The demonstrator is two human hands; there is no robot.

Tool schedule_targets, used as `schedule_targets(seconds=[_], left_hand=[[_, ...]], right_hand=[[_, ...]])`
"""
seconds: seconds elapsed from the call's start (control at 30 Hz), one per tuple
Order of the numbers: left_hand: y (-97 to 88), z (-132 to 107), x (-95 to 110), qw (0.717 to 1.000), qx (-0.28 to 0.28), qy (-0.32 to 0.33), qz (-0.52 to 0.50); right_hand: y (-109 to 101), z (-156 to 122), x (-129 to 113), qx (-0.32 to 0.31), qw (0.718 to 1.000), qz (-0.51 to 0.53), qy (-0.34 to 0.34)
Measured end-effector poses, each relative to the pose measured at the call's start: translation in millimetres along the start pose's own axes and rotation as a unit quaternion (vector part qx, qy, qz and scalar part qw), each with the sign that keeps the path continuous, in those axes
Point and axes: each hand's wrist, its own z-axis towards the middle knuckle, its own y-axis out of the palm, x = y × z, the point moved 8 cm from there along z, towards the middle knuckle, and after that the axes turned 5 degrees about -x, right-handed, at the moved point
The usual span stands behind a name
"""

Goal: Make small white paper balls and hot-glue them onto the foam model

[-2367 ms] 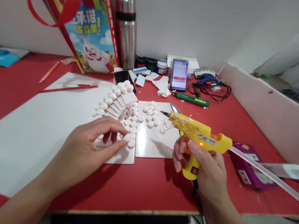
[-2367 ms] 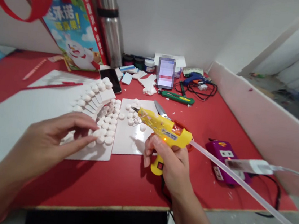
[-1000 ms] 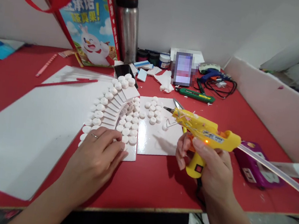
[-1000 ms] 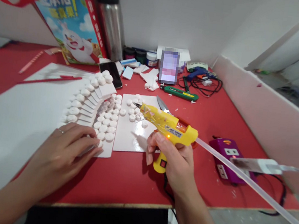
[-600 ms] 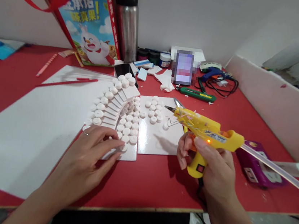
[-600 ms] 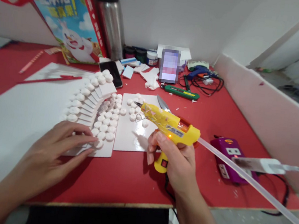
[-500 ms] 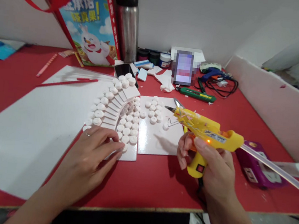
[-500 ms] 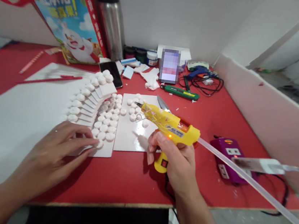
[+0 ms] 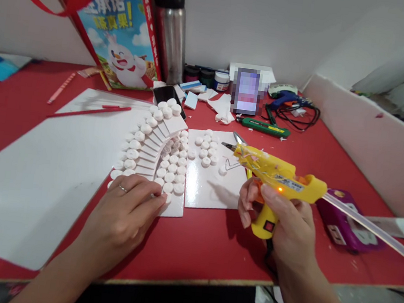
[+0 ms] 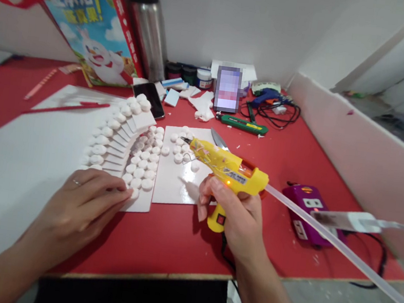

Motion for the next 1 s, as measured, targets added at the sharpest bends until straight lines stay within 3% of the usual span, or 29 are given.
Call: schedule_targets(seconds=[0.27,0.5,0.73,1.0], left_hand=[[1.4,-0.9,-0.7,1.0,-0.015,-0.007,-0.014],[-12.4,5.0,-6.9,0.997,0.013,-0.028,-0.076],[-3.8,56.8,-11.2,0.998,-0.012,-0.006,-0.056],[46.5,121.1,1.8,0.989,-0.133,0.047,0.035]], right_hand=[[1.3,0.9,-3.4,0.004,1.0,0.004,-0.003],[-6.5,-0.8,-6.4,0.05,0.998,0.034,-0.014],[-14.7,-3.7,-8.6,0.098,0.994,0.04,-0.019],[-15.5,-6.1,-6.4,0.101,0.992,0.074,-0.024]])
